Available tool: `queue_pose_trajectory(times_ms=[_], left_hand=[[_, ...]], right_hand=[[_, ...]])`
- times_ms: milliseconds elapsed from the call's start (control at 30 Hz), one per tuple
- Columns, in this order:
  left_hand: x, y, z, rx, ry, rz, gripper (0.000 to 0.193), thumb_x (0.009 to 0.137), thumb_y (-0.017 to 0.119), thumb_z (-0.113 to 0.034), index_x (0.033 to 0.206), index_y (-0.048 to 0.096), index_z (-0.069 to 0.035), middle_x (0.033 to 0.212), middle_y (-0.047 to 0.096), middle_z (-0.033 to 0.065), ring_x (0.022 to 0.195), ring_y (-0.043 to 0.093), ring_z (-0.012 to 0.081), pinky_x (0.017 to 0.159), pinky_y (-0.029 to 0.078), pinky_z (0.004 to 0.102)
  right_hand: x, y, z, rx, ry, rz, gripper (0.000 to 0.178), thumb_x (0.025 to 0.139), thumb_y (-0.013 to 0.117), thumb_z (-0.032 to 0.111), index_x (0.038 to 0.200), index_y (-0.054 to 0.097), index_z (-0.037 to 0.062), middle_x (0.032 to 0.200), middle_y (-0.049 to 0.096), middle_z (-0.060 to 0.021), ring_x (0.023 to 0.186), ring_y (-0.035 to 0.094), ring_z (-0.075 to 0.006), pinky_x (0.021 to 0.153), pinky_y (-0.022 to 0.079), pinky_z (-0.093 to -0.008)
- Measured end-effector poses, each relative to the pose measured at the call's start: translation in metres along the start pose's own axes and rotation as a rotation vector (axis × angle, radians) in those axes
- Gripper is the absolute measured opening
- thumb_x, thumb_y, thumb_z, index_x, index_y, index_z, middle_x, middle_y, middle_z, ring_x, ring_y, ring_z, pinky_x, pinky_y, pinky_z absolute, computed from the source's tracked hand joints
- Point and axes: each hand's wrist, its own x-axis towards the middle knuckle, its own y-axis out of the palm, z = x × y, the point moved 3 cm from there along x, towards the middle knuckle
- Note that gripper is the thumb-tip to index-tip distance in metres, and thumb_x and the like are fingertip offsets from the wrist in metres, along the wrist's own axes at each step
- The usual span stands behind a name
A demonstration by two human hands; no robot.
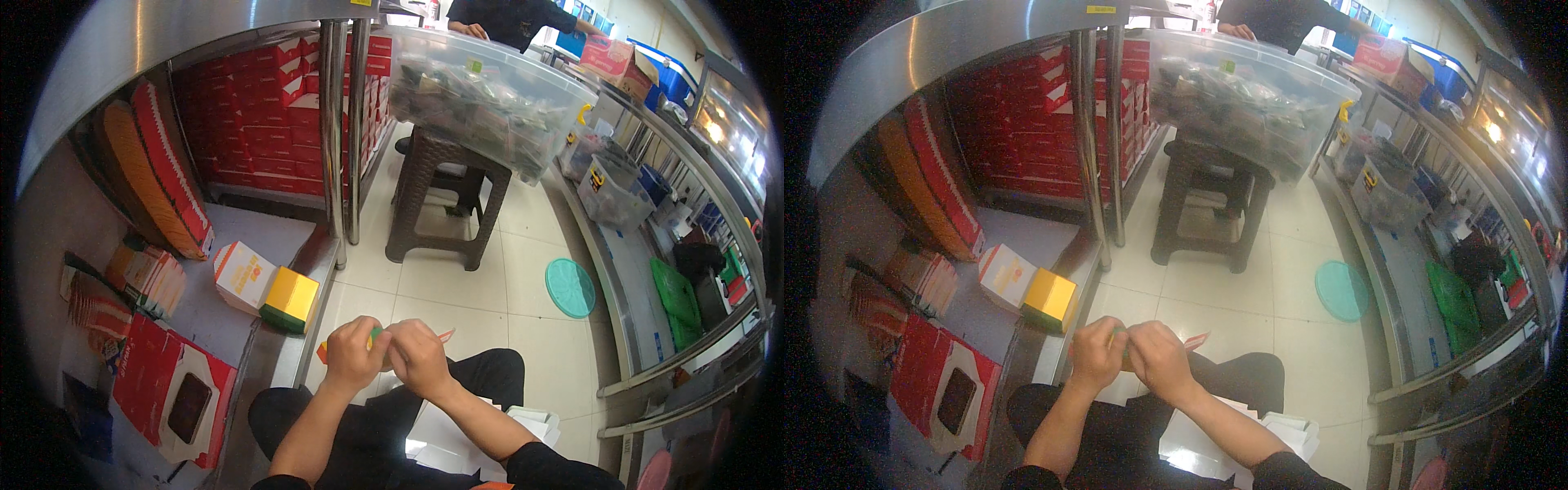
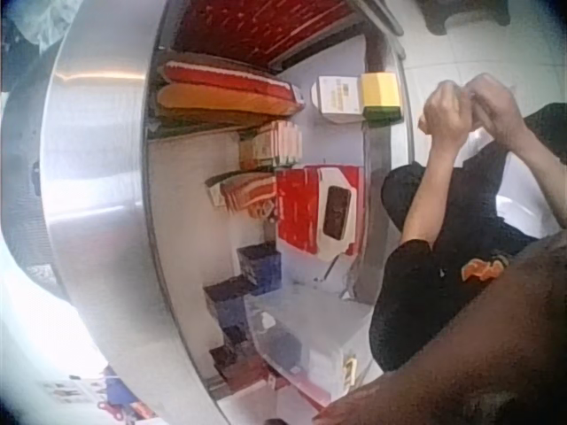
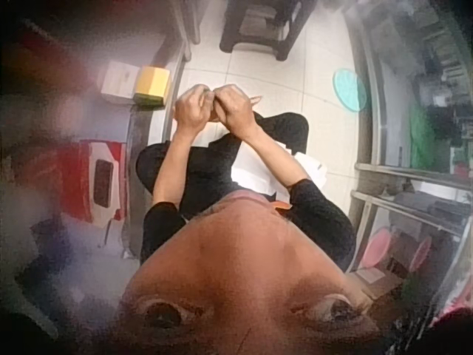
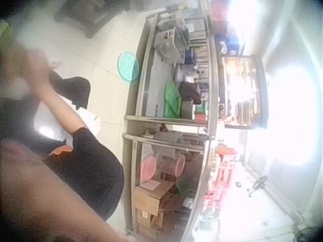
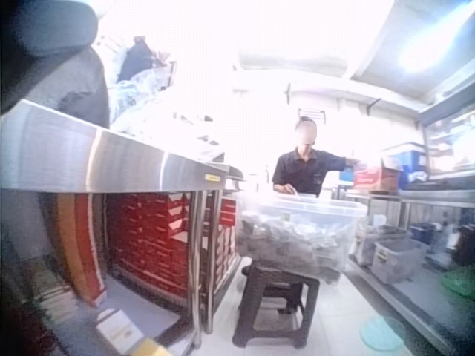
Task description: The person assembles small rectangular boxes from flat paper sheets. They fold the sheets along pre-printed lines, tuck flaps into slots, and form the box shape. The person handles multiple boxes one at a time, stacking completed boxes on a nearby shelf.
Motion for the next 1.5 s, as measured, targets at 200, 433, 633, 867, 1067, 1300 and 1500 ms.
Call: queue_pose_trajectory(times_ms=[200,433,633,867,1067,1300,1500], left_hand=[[0.001,0.001,-0.004,-0.048,0.031,0.021,0.033,0.089,0.066,-0.033,0.081,0.060,-0.002,0.071,0.061,0.0166,0.067,0.063,0.0379,0.059,0.048,0.0433],[0.001,-0.002,-0.008,-0.043,0.060,-0.048,0.026,0.085,0.072,-0.026,0.084,0.060,-0.003,0.073,0.063,0.0157,0.066,0.064,0.0354,0.060,0.049,0.0423],[0.004,-0.001,-0.007,-0.133,-0.023,-0.090,0.016,0.093,0.056,-0.015,0.088,0.058,0.000,0.075,0.062,0.0187,0.070,0.064,0.0388,0.063,0.049,0.0446],[-0.003,0.008,0.001,-0.084,-0.086,0.016,0.014,0.095,0.049,-0.011,0.089,0.055,0.000,0.075,0.061,0.0213,0.070,0.061,0.0417,0.063,0.047,0.0480],[-0.001,0.000,-0.003,-0.163,-0.014,0.033,0.019,0.093,0.057,-0.019,0.086,0.054,-0.002,0.071,0.060,0.0195,0.067,0.061,0.0414,0.060,0.046,0.0473],[-0.002,0.006,-0.013,-0.171,0.059,0.080,0.021,0.087,0.066,-0.022,0.082,0.057,-0.004,0.070,0.059,0.0165,0.066,0.061,0.0371,0.058,0.045,0.0440],[-0.011,0.013,-0.002,-0.177,0.061,0.102,0.019,0.090,0.060,-0.021,0.080,0.056,-0.005,0.072,0.060,0.0161,0.069,0.061,0.0390,0.061,0.045,0.0478]], right_hand=[[0.004,-0.004,0.000,0.080,0.016,-0.048,0.018,0.080,0.065,0.002,0.098,0.062,0.0006,0.094,0.062,-0.0166,0.086,0.062,-0.0369,0.075,0.051,-0.0416],[-0.002,-0.005,-0.016,0.203,0.177,0.100,0.019,0.082,0.063,0.002,0.102,0.060,-0.0002,0.097,0.063,-0.0185,0.092,0.063,-0.0388,0.079,0.051,-0.0429],[-0.008,-0.009,-0.015,0.059,0.095,-0.017,0.019,0.082,0.064,0.001,0.100,0.059,-0.0002,0.099,0.063,-0.0180,0.092,0.062,-0.0381,0.081,0.051,-0.0423],[0.001,-0.011,-0.008,0.068,-0.052,0.021,0.020,0.082,0.065,0.001,0.102,0.060,0.0004,0.109,0.063,-0.0163,0.095,0.063,-0.0365,0.080,0.052,-0.0404],[-0.003,-0.003,-0.011,0.192,0.135,0.113,0.018,0.084,0.065,0.003,0.102,0.061,-0.0005,0.102,0.066,-0.0177,0.092,0.066,-0.0373,0.078,0.053,-0.0405],[-0.025,-0.007,-0.033,0.607,0.491,0.089,0.034,0.087,0.068,0.005,0.119,0.056,0.0038,0.098,0.068,-0.0098,0.091,0.066,-0.0203,0.082,0.052,-0.0326],[-0.011,-0.010,-0.035,0.906,0.740,0.337,0.060,0.085,0.070,0.002,0.138,0.042,0.0023,0.090,0.070,-0.0078,0.086,0.066,-0.0140,0.079,0.051,-0.0271]])
